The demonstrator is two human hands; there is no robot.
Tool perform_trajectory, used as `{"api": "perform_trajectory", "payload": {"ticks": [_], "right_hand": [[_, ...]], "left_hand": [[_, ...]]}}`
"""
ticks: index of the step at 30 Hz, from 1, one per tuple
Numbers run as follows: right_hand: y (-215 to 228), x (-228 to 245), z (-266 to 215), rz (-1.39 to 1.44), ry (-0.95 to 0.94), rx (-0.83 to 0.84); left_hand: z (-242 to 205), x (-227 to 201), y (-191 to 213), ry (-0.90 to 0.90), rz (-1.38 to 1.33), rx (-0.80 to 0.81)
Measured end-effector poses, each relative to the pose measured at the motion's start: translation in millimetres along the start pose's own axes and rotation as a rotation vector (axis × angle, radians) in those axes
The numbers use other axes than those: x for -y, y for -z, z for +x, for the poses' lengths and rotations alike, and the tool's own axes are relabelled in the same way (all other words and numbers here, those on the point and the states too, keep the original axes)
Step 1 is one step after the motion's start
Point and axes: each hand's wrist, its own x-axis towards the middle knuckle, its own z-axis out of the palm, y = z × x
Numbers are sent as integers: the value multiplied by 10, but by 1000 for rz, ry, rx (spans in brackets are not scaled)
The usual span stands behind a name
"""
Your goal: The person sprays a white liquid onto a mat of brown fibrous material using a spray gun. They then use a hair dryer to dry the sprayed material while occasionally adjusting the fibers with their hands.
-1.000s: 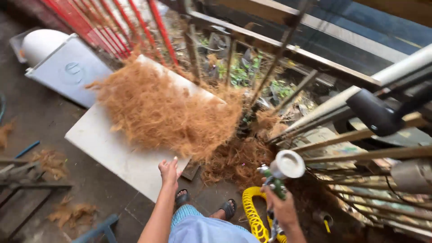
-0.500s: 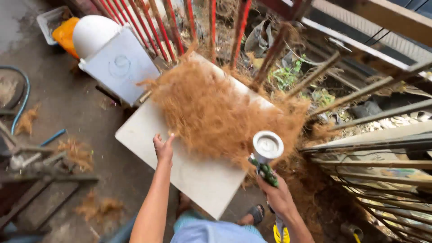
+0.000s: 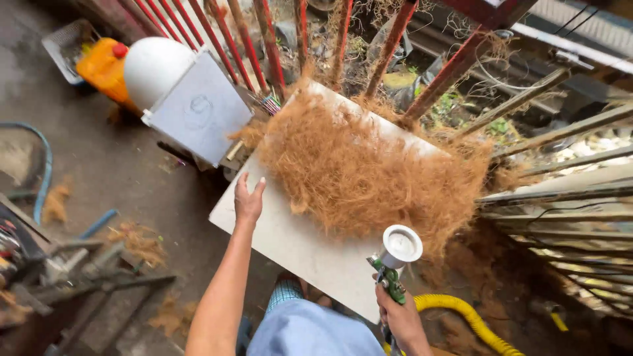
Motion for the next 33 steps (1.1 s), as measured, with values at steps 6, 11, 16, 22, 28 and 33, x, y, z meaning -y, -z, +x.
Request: {"api": "perform_trajectory", "payload": {"ticks": [6,11,16,22,28,33], "right_hand": [[-590,85,-77,-50,-15,13],[-1313,661,34,-179,-4,-31],[-1967,1107,445,-240,144,-80],[-2453,1421,653,-312,124,-151],[-2655,1640,670,-310,85,-192],[-2724,1719,725,-334,60,-233]], "left_hand": [[878,-179,176,-356,130,31],[1593,-466,141,-153,-63,179],[2157,-509,-26,-55,81,400],[1850,-936,51,1,-199,776],[2080,-784,-47,-6,-135,919],[2160,-746,-31,-12,-148,966]]}}
